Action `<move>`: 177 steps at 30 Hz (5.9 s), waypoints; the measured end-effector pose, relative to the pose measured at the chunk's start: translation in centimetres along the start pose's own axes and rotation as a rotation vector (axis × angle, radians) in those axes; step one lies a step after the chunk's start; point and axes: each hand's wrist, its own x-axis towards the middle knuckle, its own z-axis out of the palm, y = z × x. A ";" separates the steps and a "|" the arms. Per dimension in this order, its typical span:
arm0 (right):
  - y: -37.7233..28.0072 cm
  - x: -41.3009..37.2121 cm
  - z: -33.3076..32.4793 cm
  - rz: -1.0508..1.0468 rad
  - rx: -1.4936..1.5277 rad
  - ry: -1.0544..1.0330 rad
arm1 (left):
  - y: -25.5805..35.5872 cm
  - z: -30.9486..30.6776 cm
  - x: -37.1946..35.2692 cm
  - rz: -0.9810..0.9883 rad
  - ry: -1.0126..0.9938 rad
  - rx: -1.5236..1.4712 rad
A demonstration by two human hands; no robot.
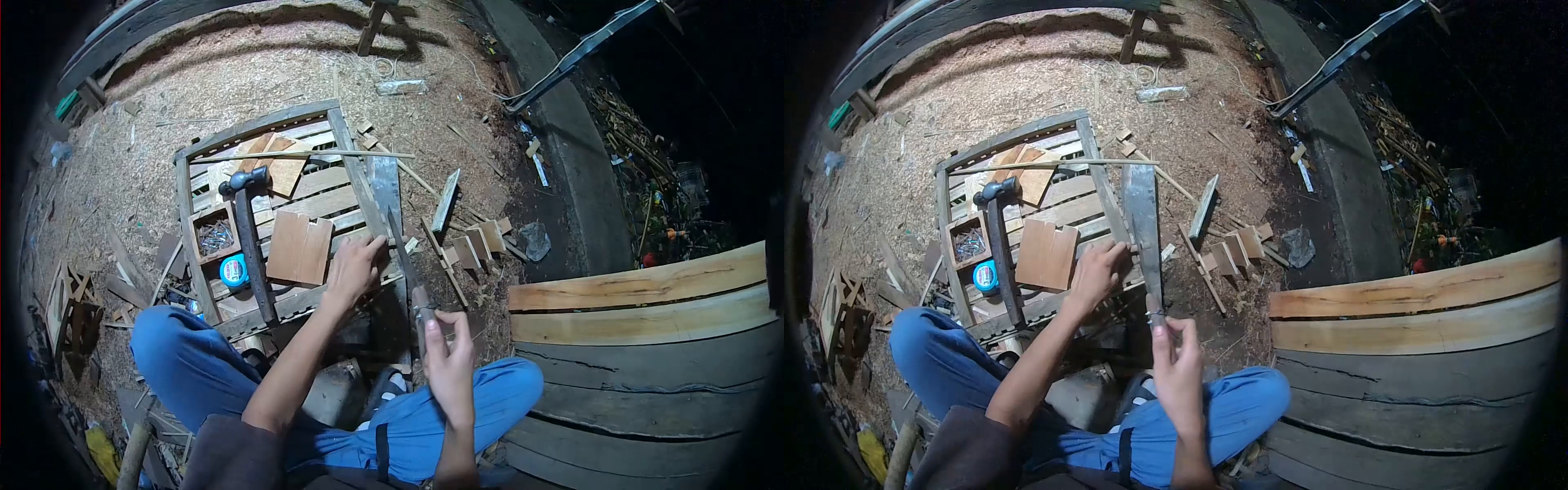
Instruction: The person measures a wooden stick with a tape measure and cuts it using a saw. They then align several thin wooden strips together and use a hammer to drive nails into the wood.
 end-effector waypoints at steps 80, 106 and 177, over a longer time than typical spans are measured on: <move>2.2 3.3 3.6 -0.292 -0.219 0.130 | 1.2 0.6 -1.5 0.001 -0.004 0.078; 1.4 4.4 4.1 -0.158 -0.101 0.154 | 1.9 -0.5 -1.2 -0.049 -0.089 0.032; -4.4 6.4 6.2 -1.288 -0.538 -0.044 | 6.0 -18.9 -7.3 0.309 0.306 0.354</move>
